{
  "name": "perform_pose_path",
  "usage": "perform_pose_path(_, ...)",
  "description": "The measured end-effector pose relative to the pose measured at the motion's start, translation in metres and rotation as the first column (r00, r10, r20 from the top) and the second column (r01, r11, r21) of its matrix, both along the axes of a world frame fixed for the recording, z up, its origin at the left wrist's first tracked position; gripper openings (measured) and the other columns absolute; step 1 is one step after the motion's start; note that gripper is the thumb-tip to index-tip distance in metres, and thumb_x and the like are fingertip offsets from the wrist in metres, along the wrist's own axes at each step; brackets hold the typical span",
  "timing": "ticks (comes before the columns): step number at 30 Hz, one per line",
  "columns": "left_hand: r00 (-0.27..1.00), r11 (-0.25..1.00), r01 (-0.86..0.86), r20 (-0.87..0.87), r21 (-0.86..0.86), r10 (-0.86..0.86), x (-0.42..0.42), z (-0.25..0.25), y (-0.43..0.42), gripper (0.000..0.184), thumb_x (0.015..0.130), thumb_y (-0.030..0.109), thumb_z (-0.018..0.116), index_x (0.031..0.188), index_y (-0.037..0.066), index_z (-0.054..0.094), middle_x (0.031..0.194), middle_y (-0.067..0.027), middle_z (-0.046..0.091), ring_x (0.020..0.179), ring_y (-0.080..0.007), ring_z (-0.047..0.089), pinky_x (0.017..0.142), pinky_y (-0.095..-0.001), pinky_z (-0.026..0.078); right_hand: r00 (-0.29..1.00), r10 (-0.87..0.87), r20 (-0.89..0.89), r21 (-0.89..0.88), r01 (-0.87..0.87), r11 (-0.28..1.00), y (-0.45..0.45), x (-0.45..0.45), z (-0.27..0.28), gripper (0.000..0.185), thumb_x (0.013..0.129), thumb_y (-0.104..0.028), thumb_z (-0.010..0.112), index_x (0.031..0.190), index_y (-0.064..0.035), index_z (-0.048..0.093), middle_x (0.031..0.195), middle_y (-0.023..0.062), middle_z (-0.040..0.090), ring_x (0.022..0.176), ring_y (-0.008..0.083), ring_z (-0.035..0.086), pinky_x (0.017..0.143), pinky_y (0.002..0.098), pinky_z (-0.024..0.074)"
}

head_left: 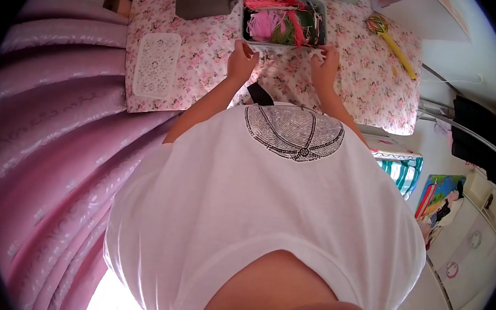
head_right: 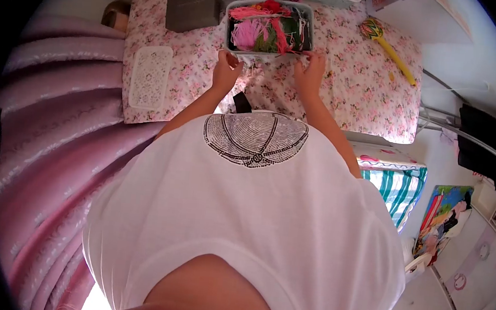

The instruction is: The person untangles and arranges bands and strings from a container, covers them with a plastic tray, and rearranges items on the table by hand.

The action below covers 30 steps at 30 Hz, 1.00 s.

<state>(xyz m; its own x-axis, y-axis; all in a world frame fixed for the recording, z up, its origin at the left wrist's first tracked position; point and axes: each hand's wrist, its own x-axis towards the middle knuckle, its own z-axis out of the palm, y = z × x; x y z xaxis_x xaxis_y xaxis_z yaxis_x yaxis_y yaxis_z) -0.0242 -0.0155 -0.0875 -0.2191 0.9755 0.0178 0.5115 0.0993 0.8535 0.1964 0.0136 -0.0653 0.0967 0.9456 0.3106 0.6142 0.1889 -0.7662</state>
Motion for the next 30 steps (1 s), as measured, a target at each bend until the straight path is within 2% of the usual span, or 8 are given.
perform_pose_path(7,0.913,0.967,0.253,-0.335,0.024,-0.231,-0.005,-0.024,-0.005,0.028,0.059,0.024,0.065,0.078,0.006,0.054,0.076,-0.0096,0.055,0.07,-0.0274,0.054,0.063,-0.0369,0.043,0.992,0.06,-0.113,-0.146,-0.076,0.986,-0.022,0.004,0.004,0.015,0.069,-0.005,0.05,0.084,-0.0026,0.052,0.079,0.0092,0.047,0.064,0.0187,0.05,0.058,0.0287,0.0412)
perform_pose_path(10,0.808,0.949,0.295,-0.499,-0.116,-0.312,-0.006,-0.033,-0.01,0.024,0.06,0.023,0.064,0.078,0.008,0.058,0.081,-0.011,0.056,0.075,-0.0272,0.055,0.065,-0.0377,0.043,0.981,0.066,-0.184,-0.245,-0.111,0.963,-0.026,0.006,-0.001,0.013,0.07,-0.006,0.05,0.082,-0.0023,0.053,0.079,0.009,0.05,0.065,0.0175,0.051,0.058,0.0278,0.0417)
perform_pose_path(13,0.847,0.938,0.255,-0.414,-0.234,-0.334,-0.005,-0.046,0.001,0.025,0.064,0.024,0.062,0.081,0.006,0.059,0.085,-0.0124,0.057,0.078,-0.0275,0.055,0.067,-0.0357,0.044,0.968,0.153,-0.2,-0.326,-0.213,0.921,-0.026,0.014,-0.006,0.016,0.069,-0.007,0.052,0.085,-0.0019,0.053,0.085,0.0093,0.052,0.068,0.0158,0.051,0.059,0.0272,0.0419)
perform_pose_path(16,0.876,0.861,0.471,-0.013,-0.195,-0.482,0.005,-0.035,0.008,0.032,0.07,0.027,0.06,0.091,0.003,0.058,0.087,-0.0137,0.058,0.081,-0.026,0.055,0.07,-0.0323,0.044,0.941,0.212,-0.265,-0.472,-0.318,0.822,-0.024,0.019,-0.005,0.021,0.069,-0.01,0.055,0.089,-0.0014,0.054,0.087,0.009,0.054,0.071,0.014,0.052,0.06,0.0268,0.0421)
perform_pose_path(20,0.74,0.79,0.586,0.516,-0.181,-0.431,0.038,0.002,0.012,0.03,0.075,0.022,0.058,0.095,-0.001,0.056,0.081,-0.0053,0.058,0.073,-0.0111,0.052,0.065,-0.0228,0.041,0.822,0.296,-0.487,-0.27,-0.464,0.844,-0.03,0.0,0.008,0.021,0.075,-0.016,0.056,0.091,-0.0026,0.055,0.075,0.0022,0.054,0.066,0.0085,0.05,0.057,0.0228,0.0403)
perform_pose_path(22,0.692,0.799,0.584,0.603,-0.144,-0.398,0.052,0.047,0.01,0.026,0.075,0.019,0.058,0.093,0.0,0.057,0.079,-0.003,0.057,0.071,-0.0095,0.052,0.064,-0.0217,0.041,0.793,0.321,-0.518,-0.304,-0.522,0.797,-0.028,-0.003,0.023,0.024,0.075,-0.019,0.057,0.094,-0.0028,0.055,0.075,0.0013,0.054,0.068,0.008,0.049,0.057,0.0222,0.0397)
perform_pose_path(25,0.752,0.871,0.464,0.591,-0.161,-0.292,0.058,0.062,0.019,0.021,0.074,0.018,0.059,0.086,0.001,0.057,0.076,-0.0014,0.057,0.065,-0.0075,0.05,0.059,-0.0207,0.04,0.882,0.387,-0.269,-0.527,-0.471,0.708,-0.011,0.01,0.039,0.023,0.077,-0.018,0.056,0.095,-0.0034,0.054,0.076,-0.0001,0.054,0.07,0.0076,0.048,0.058,0.0215,0.0391)
perform_pose_path(30,0.737,0.925,0.308,0.671,-0.221,-0.085,0.052,0.073,0.023,0.017,0.075,0.019,0.059,0.08,0.004,0.057,0.07,0.0013,0.054,0.061,-0.0064,0.049,0.055,-0.0195,0.04,0.82,0.277,-0.501,-0.492,-0.533,0.689,0.007,0.026,0.045,0.016,0.079,-0.017,0.052,0.09,-0.0047,0.053,0.076,0.0,0.054,0.068,0.0082,0.048,0.059,0.0217,0.0391)
